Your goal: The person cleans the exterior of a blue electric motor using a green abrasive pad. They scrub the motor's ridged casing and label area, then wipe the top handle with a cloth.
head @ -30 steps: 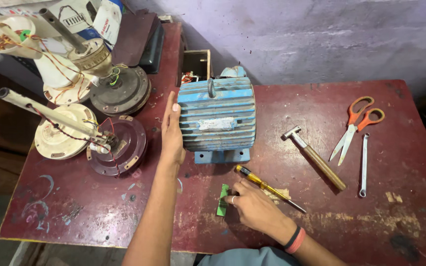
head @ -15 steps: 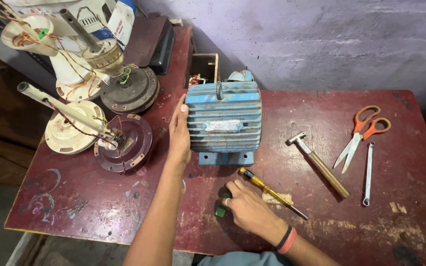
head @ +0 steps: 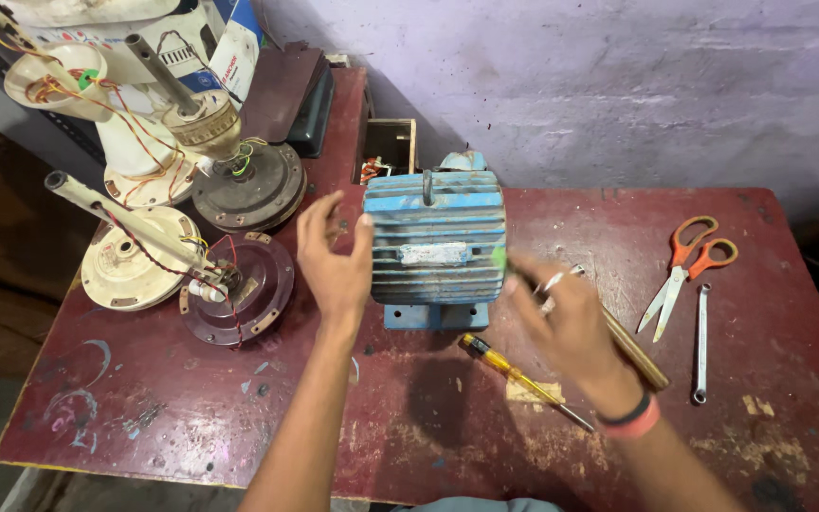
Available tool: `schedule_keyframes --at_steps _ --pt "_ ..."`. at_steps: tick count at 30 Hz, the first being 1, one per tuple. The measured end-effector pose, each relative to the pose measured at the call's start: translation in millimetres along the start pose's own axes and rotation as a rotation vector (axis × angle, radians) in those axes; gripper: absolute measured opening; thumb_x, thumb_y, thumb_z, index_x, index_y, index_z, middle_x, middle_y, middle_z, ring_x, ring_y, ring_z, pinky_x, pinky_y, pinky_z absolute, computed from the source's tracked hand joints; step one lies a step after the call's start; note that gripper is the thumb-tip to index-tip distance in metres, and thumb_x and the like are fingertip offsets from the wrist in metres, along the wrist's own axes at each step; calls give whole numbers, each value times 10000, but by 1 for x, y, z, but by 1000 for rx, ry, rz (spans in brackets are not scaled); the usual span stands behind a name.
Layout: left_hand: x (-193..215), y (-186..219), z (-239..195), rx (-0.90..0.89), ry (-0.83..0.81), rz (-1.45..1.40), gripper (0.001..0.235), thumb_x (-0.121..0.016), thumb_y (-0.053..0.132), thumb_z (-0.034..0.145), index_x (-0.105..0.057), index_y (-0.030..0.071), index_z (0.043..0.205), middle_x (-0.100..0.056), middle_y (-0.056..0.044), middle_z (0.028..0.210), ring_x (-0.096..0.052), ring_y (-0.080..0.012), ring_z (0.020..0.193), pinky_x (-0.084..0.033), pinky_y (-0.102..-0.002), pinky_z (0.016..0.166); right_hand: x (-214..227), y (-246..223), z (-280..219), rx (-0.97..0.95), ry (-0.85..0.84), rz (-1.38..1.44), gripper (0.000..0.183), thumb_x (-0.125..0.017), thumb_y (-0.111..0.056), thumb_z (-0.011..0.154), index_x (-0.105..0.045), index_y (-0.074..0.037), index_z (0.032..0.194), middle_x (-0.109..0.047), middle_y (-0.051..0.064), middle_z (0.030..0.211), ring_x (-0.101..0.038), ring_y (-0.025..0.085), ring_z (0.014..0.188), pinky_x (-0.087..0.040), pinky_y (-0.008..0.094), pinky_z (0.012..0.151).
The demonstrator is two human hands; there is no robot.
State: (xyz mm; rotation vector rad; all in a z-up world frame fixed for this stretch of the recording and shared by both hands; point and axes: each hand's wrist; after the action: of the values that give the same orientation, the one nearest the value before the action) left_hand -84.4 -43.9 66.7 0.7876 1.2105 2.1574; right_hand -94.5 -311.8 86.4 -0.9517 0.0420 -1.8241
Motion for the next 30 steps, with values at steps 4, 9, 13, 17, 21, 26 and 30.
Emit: schedule_keyframes --at_steps 4,9,13,17,21,26,30 --pt "-14 13 9 -262 -103 85 424 -737 158 857 -668 45 1260 -646 -146 1311 -592 -320 1259 -460 -422 1082 6 -3 44 -68 108 -153 268 -685 -121 1002 -700 6 1238 -718 194 998 -713 307 881 -555 382 740" --pt "-22 6 8 -214 -144 32 356 -684 168 914 -697 57 1253 -632 -135 1399 -577 -333 1319 -425 -426 1131 -20 -12 69 -61 -18 -306 228 -694 -175 959 -757 -47 1137 -664 140 784 -647 330 725 -499 454 630" --pt "-21 1 8 -209 -146 23 367 -681 162 905 -694 48 1253 -632 -129 1396 -572 -336 1320 -420 -423 1134 -48 -18 83 -73 -69 -370 241 -703 -214 934 -772 -65 1111 -661 135 764 -654 339 717 -505 468 615" --pt "-23 1 8 -193 -147 16 357 -675 162 908 -696 50 1246 -631 -130 1399 -575 -337 1316 -425 -427 1130 -54 -24 90 -43 -88 -451 241 -705 -261 957 -770 -60 1071 -650 134 743 -659 333 700 -502 464 589" --pt "-22 -1 7 -204 -150 20 355 -674 161 909 -697 49 1245 -628 -136 1398 -570 -347 1310 -423 -438 1128 -33 -18 87 -153 -84 -487 226 -697 -259 948 -798 -112 1086 -640 132 677 -649 336 634 -489 473 561" --pt "-22 -1 9 -195 -147 1 346 -671 166 908 -700 49 1233 -637 -129 1398 -579 -340 1302 -434 -434 1124 -60 -23 82 -117 -42 -545 269 -697 -260 958 -778 -67 1128 -645 123 669 -641 323 595 -477 457 531" --pt "-22 0 8 -198 -151 12 345 -670 157 918 -696 40 1241 -628 -136 1409 -569 -348 1312 -425 -441 1124 -66 -25 81 -148 -42 -474 259 -689 -249 956 -778 -81 1131 -647 129 662 -642 324 581 -480 458 523"
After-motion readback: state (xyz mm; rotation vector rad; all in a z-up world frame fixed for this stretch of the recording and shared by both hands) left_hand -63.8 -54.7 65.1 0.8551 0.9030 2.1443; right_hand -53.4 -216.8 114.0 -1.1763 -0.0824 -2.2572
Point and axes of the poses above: each hand's wrist, its own z-axis towards the middle knuckle, its own x-axis out of the back of the hand, y = z × x
